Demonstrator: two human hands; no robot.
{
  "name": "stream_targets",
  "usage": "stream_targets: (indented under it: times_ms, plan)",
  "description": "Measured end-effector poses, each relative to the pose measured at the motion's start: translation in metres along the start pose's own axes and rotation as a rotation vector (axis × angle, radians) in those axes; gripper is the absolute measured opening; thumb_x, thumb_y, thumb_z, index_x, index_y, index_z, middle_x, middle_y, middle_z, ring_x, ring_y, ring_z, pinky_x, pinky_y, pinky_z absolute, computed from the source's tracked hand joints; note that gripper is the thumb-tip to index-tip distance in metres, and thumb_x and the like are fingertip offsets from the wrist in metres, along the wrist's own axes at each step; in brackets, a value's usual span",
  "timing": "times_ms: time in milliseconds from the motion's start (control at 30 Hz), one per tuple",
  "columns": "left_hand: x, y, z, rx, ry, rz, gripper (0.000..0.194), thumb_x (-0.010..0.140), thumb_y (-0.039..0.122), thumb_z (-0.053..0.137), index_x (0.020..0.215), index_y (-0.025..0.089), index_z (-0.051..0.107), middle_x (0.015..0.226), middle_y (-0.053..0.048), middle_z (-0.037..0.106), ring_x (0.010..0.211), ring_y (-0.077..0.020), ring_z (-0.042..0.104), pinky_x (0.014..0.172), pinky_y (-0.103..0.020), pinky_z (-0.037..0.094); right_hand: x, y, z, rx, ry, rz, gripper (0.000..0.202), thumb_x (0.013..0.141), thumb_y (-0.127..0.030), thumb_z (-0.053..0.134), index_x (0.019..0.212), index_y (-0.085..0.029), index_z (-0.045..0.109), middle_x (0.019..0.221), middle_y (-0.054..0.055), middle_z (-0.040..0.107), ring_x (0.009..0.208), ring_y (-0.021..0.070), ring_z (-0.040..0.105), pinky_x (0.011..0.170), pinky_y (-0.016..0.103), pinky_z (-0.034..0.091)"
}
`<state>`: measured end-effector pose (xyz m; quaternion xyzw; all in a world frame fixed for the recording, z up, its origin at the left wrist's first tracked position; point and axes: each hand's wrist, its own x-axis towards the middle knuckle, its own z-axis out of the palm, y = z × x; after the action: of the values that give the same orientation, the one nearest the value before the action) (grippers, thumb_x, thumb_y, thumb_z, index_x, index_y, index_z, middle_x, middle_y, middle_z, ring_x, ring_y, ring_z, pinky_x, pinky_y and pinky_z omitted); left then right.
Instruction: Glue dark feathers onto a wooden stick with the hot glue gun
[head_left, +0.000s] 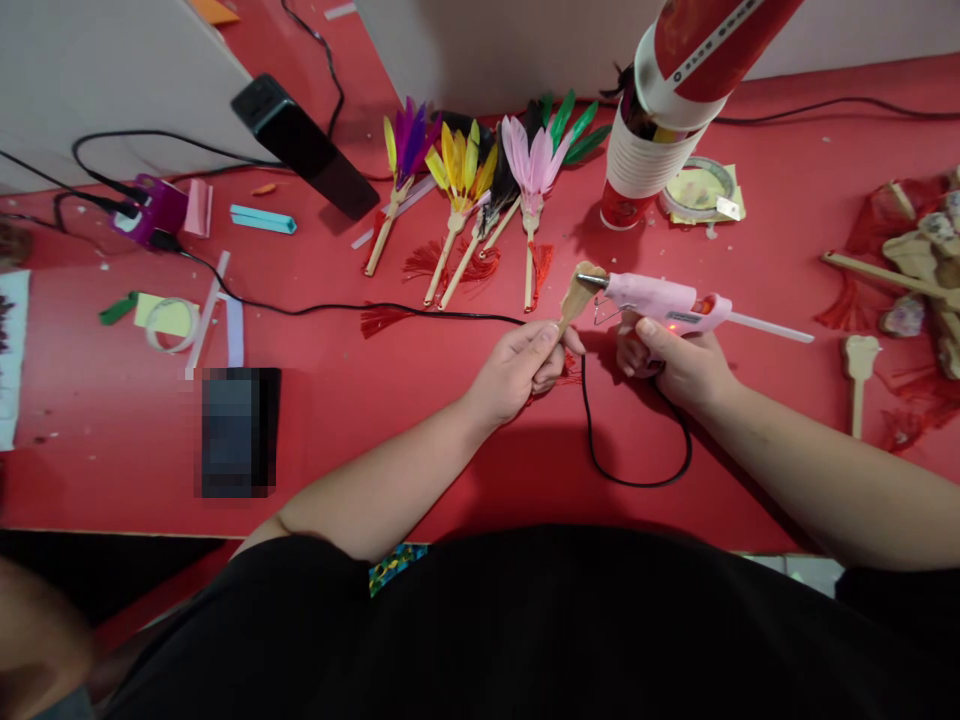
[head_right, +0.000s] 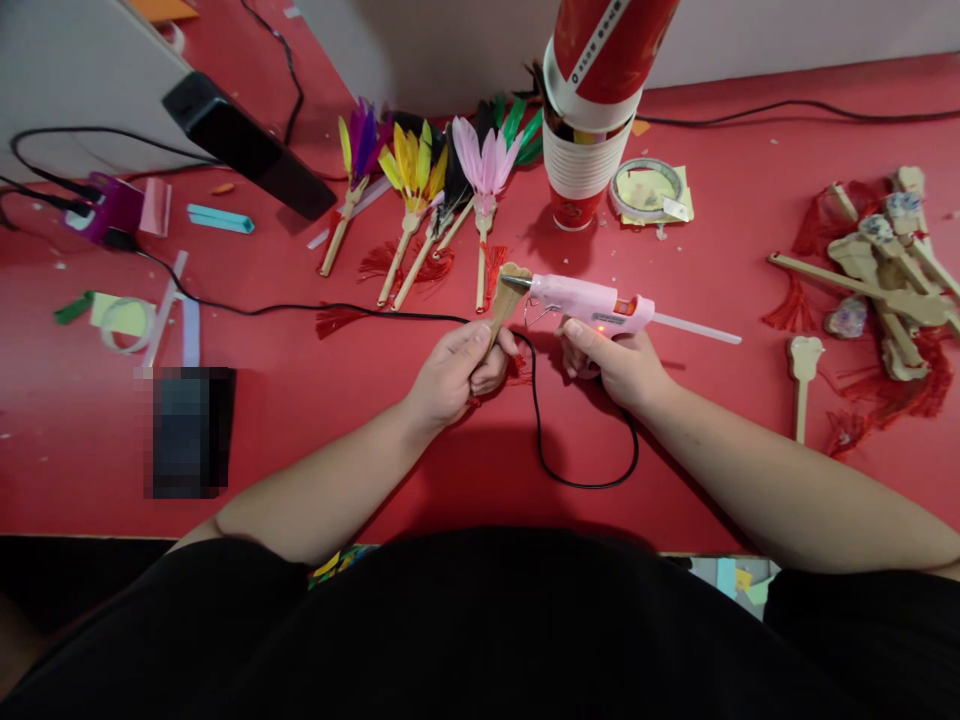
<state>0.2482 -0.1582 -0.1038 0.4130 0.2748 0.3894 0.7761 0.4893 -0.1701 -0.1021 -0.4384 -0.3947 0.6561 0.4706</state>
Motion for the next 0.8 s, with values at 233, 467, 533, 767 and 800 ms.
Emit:
stream_targets:
  times_ms: [233,467,533,767,800]
  plan:
    - [-0.0004,-0.0017,-0.0020,0.007,0.013,-0.004,0.057,0.114,0.076,0.082,0.107,0.019,0.083,0.055,0.013,0.038,0.044,-0.0072,0.021,0.044,-0.021,0.022,-0.0017,-0.0013,0.0016,0.018,0.017,-0.040,0.066,0.086,-0.081,0.108,0.081,-0.025,0.073,0.061,-0.006,0.045,0.054,0.0131,0.043,0.052,0.034,0.038]
    - [-0.0004,-0.0003,-0.0002,0.011,0.034,-0.004,0.058,0.112,0.076,0.084,0.101,0.019,0.083,0.055,0.012,0.038,0.044,-0.0068,0.021,0.044,-0.021,0.023,-0.0027,-0.0007,0.0024,0.049,0.046,-0.024,0.064,0.087,-0.078,0.108,0.083,-0.026,0.073,0.061,-0.006,0.046,0.054,0.0130,0.044,0.051,0.034,0.043]
    - [-0.0002,-0.0002,-0.0005,0.012,0.035,-0.009,0.059,0.112,0.077,0.084,0.100,0.019,0.083,0.055,0.012,0.038,0.044,-0.0066,0.021,0.044,-0.021,0.023,-0.0021,0.0002,0.0016,0.046,0.050,-0.029,0.063,0.085,-0.079,0.109,0.085,-0.026,0.075,0.061,-0.006,0.046,0.053,0.0135,0.043,0.050,0.034,0.043]
    - [0.0000,-0.0017,-0.0010,0.031,0.053,-0.012,0.060,0.111,0.077,0.084,0.100,0.019,0.083,0.055,0.012,0.038,0.044,-0.0064,0.021,0.044,-0.022,0.022,-0.0030,-0.0007,0.0006,0.048,0.078,-0.018,0.063,0.083,-0.078,0.111,0.086,-0.025,0.075,0.061,-0.005,0.046,0.057,0.0151,0.045,0.054,0.035,0.044]
    - [0.0000,-0.0018,-0.0008,0.031,0.054,-0.010,0.059,0.111,0.077,0.084,0.100,0.019,0.084,0.055,0.012,0.038,0.044,-0.0064,0.021,0.044,-0.022,0.022,-0.0034,-0.0012,0.0010,0.052,0.077,-0.018,0.064,0.084,-0.077,0.111,0.086,-0.025,0.074,0.062,-0.006,0.046,0.058,0.0146,0.044,0.054,0.035,0.044]
